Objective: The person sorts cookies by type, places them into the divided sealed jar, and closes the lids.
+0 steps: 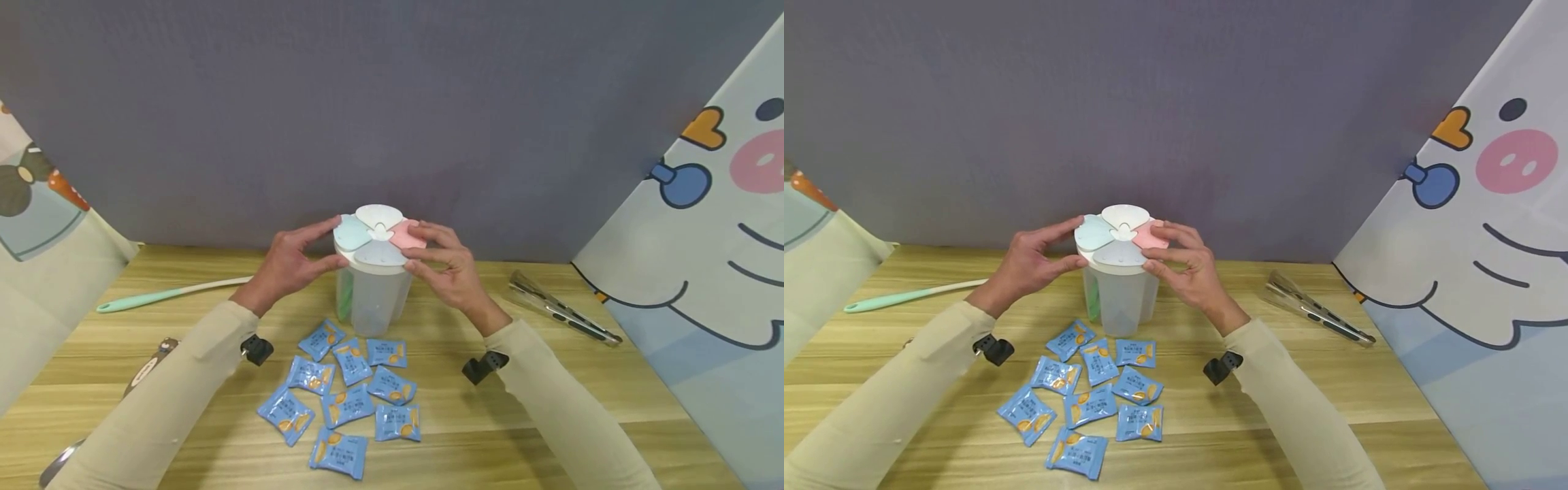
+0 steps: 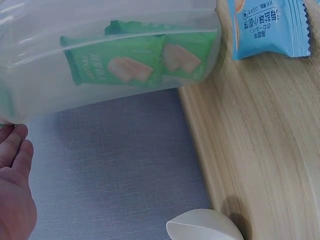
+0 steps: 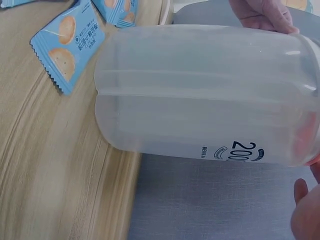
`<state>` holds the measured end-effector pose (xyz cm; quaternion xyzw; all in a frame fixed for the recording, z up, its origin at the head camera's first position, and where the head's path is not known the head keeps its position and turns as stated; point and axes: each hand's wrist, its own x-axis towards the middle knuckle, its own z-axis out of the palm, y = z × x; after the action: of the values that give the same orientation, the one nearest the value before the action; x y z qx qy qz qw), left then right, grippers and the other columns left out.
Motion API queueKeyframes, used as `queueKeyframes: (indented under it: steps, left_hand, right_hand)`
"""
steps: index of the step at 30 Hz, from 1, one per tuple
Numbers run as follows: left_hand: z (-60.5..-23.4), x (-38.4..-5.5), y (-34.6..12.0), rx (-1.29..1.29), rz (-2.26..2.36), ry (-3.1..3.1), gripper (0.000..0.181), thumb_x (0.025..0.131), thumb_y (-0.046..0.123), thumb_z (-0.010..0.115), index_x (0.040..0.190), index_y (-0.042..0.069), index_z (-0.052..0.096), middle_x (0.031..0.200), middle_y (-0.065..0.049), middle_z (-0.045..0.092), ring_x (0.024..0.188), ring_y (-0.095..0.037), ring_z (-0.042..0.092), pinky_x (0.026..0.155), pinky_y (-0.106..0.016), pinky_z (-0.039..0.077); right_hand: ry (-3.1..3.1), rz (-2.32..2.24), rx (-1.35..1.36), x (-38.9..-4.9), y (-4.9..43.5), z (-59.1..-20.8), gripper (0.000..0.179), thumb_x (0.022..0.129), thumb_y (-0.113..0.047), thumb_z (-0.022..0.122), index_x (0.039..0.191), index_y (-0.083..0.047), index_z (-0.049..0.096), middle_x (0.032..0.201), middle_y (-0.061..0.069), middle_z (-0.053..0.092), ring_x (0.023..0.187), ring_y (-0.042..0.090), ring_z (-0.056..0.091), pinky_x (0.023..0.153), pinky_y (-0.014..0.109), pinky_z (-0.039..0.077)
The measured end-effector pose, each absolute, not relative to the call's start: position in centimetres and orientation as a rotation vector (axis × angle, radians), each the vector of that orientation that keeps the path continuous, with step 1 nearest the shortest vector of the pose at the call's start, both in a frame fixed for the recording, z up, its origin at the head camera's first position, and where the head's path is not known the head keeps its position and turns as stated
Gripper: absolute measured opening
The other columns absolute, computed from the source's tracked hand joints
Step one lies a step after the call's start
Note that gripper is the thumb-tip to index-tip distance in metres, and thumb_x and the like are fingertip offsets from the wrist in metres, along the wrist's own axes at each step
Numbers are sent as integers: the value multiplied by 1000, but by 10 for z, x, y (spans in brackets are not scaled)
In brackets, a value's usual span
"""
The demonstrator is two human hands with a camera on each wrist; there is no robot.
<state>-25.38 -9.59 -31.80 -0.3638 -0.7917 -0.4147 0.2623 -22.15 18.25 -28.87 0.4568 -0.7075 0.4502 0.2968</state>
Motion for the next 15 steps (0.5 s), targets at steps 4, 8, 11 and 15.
queueKeyframes:
  steps: [4,8,11,15]
  left_hand:
    - [-318,-253,-96,-984,-1125,-2138,70,71,16,84,133,4,54,130,-11,55,117,-27,53,95,-41,44]
    - [-319,-254,-96,-987,-1125,-2124,70,70,15,84,132,4,55,130,-11,55,117,-27,54,95,-42,44]
    - [-319,-255,-96,-986,-1114,-2123,69,71,15,84,132,4,55,129,-11,55,116,-28,54,94,-41,45]
    - [-320,-255,-95,-975,-1105,-2132,68,71,16,84,131,4,55,128,-12,56,115,-28,55,94,-42,45]
  right_hand:
    - [-1881,1196,1207,-220,182,-287,29,86,-17,72,85,12,69,109,37,56,110,57,42,100,55,30]
    - [-1892,1194,1195,-219,181,-286,23,84,-11,73,85,12,69,109,36,57,110,56,43,100,55,31]
    - [-1909,1188,1182,-219,182,-286,19,82,-6,74,85,12,70,110,35,58,111,54,43,100,52,31]
    - [-1913,1184,1181,-219,182,-286,22,84,-9,73,85,12,70,110,35,58,110,54,44,99,52,32]
